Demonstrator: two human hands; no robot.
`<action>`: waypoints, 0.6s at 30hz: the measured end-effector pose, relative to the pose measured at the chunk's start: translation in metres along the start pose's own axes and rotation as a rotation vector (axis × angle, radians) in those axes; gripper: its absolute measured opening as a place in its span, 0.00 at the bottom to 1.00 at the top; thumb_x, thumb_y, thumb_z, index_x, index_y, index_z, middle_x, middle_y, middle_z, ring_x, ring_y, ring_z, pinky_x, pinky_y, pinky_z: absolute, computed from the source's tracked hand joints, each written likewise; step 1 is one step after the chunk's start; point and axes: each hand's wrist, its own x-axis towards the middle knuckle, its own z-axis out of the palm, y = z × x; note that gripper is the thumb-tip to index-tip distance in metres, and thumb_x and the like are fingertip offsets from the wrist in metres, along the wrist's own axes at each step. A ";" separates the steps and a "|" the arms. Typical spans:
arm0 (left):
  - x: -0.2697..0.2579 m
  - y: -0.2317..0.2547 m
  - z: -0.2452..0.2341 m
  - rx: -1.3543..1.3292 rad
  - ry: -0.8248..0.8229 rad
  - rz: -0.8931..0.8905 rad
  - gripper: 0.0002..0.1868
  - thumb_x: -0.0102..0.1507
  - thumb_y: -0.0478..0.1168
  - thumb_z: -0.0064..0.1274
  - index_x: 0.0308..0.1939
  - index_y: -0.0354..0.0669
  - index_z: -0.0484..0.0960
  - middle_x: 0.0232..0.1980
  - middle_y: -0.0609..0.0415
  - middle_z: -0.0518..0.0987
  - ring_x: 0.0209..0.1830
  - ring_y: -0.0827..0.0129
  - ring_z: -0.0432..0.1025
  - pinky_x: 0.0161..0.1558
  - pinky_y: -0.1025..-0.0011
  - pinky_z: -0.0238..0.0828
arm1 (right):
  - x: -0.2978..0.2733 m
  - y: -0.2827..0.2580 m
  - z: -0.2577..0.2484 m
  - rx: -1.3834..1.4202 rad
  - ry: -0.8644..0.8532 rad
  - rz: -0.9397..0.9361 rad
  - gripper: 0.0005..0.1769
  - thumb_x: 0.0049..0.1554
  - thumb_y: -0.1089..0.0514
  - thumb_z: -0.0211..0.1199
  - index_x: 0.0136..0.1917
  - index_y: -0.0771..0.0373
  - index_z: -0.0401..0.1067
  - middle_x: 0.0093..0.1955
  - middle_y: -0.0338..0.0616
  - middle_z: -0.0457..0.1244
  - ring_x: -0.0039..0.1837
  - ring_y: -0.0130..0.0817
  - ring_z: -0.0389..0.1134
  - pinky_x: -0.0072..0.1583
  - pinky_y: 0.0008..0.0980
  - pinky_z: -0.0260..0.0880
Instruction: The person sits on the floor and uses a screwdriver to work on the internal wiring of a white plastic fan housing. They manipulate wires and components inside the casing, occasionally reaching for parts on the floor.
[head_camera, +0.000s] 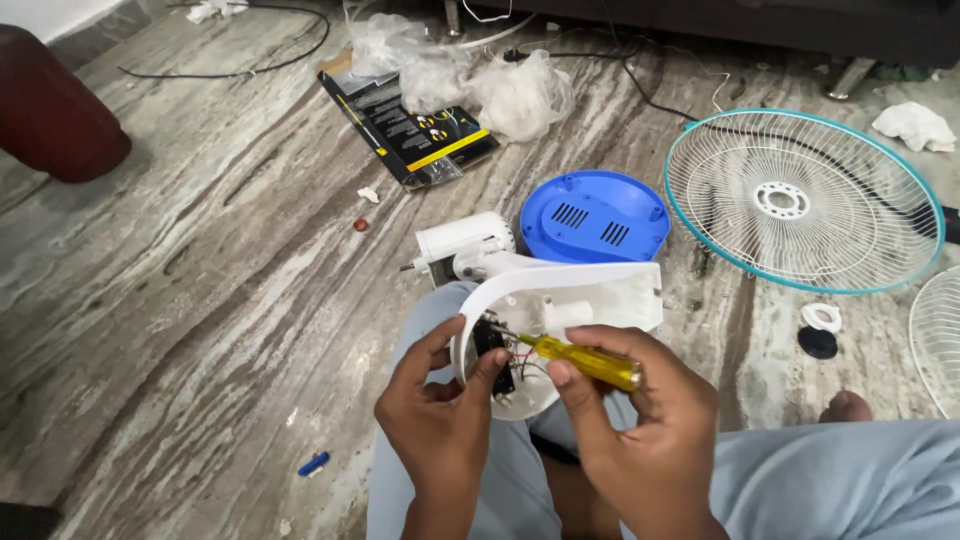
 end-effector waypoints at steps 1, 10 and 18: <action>-0.003 -0.001 0.000 0.010 0.009 0.002 0.24 0.53 0.35 0.71 0.53 0.37 0.85 0.36 0.50 0.85 0.30 0.74 0.81 0.26 0.78 0.78 | -0.002 0.000 -0.002 -0.052 -0.001 -0.043 0.13 0.55 0.63 0.71 0.53 0.69 0.76 0.47 0.44 0.73 0.49 0.26 0.75 0.52 0.25 0.74; 0.007 -0.012 0.000 0.132 0.066 0.053 0.23 0.52 0.34 0.71 0.50 0.38 0.84 0.36 0.50 0.85 0.25 0.75 0.80 0.21 0.78 0.73 | 0.002 -0.002 0.007 -0.175 0.000 -0.176 0.11 0.53 0.63 0.72 0.50 0.65 0.78 0.46 0.45 0.73 0.47 0.29 0.77 0.49 0.26 0.74; 0.009 -0.024 -0.002 0.072 0.054 0.056 0.22 0.53 0.33 0.70 0.52 0.39 0.83 0.36 0.49 0.85 0.22 0.78 0.77 0.19 0.81 0.69 | -0.008 0.003 0.021 -0.211 -0.013 -0.236 0.11 0.52 0.64 0.73 0.50 0.66 0.78 0.46 0.46 0.72 0.46 0.31 0.77 0.48 0.27 0.76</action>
